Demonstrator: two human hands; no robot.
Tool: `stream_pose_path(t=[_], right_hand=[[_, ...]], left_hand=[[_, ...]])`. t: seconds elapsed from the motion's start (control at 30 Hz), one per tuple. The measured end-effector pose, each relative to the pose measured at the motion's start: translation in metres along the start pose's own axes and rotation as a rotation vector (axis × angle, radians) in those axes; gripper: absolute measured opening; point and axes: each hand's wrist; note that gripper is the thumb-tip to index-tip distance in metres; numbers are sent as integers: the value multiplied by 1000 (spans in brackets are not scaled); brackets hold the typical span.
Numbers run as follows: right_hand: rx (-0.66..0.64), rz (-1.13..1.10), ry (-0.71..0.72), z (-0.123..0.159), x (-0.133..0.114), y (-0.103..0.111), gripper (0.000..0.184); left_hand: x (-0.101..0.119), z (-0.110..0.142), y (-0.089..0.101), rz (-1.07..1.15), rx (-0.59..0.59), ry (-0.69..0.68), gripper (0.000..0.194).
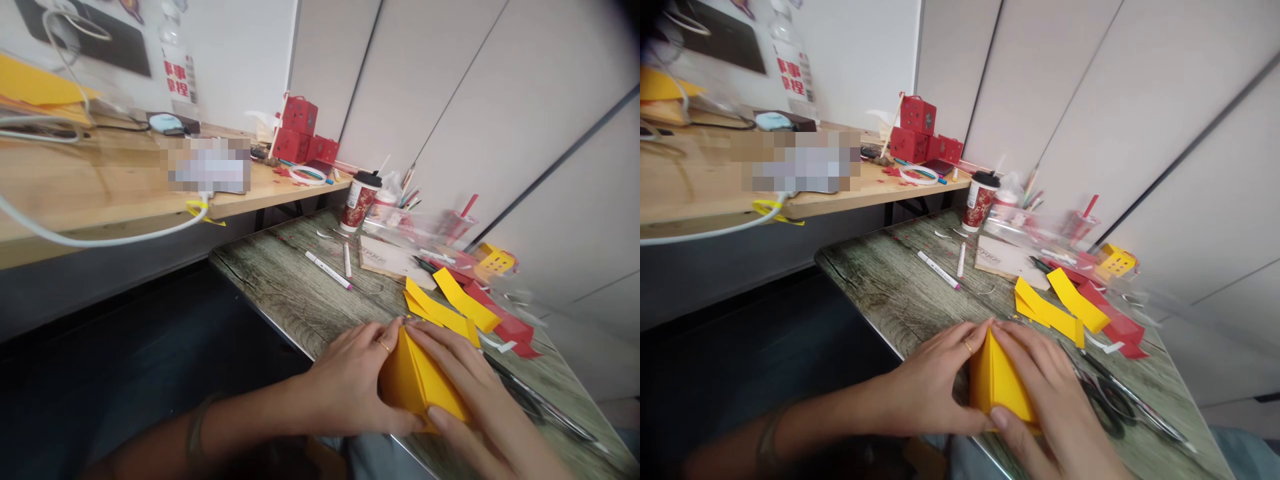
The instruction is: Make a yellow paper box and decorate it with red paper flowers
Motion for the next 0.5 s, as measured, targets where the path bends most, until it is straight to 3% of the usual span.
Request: stream_pose_path(t=[0.5], right_hand=[[46, -151, 42, 5, 9, -8, 47]], left_hand=[[2, 0, 1, 36, 0, 44, 95]])
Point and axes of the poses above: each hand's wrist, its own z-axis away from the middle knuckle, its own y-axis out of the back of the hand, x = y × z, and after that the axes turned 12 degrees about -x, right-handed
